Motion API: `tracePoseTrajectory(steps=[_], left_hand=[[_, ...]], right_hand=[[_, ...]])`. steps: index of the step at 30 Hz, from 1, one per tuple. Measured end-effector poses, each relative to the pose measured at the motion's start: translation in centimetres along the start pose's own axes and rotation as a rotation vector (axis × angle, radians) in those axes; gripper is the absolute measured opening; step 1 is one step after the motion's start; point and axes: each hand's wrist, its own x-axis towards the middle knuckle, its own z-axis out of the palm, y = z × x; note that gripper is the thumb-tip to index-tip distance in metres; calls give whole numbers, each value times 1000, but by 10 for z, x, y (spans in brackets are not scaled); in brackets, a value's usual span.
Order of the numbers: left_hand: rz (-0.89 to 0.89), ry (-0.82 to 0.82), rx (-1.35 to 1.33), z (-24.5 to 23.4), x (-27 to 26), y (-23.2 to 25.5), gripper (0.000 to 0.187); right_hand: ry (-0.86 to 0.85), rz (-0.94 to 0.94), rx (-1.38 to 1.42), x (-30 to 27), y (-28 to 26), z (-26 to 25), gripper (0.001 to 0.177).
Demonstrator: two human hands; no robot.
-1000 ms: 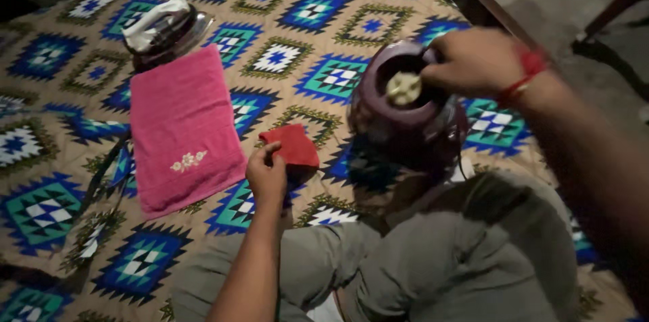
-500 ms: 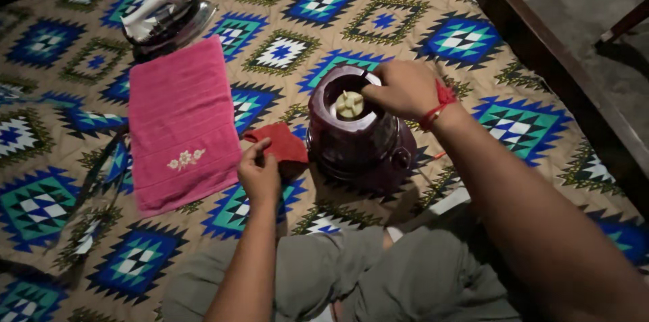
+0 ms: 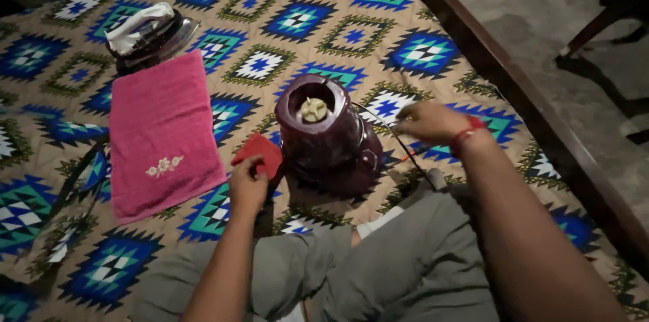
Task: The person uses a screwdriver to tighten a screw on the bottom of a white electric iron, then wipes the iron's soleplate with a red cloth. The person then picks up a maroon electric kettle and wipes its exterior with the same red cloth.
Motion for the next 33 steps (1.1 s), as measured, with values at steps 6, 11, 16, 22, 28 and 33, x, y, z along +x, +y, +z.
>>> tracePoseTrajectory(steps=[6,11,16,22,28,33], left_hand=[[47,-86,82,0,-14,0,40],[-96,-131,140,-9,-16,7,42],[-39,48,245,-13,-22,29,57],[322,267,-2,-28,-8,126,93],[413,-88,264,-33,11,224,128],[328,-126,228,-37,18,237,121]], right_hand=[[-424,46,-185,40,26,33,46],[-546,292,218,47,17,37,28],[-421,415,300,48,19,34,21],[-278,384,368,65,37,39,21],[-232,269,245,78,46,43,26],[-221,303,295,73,48,44,22]])
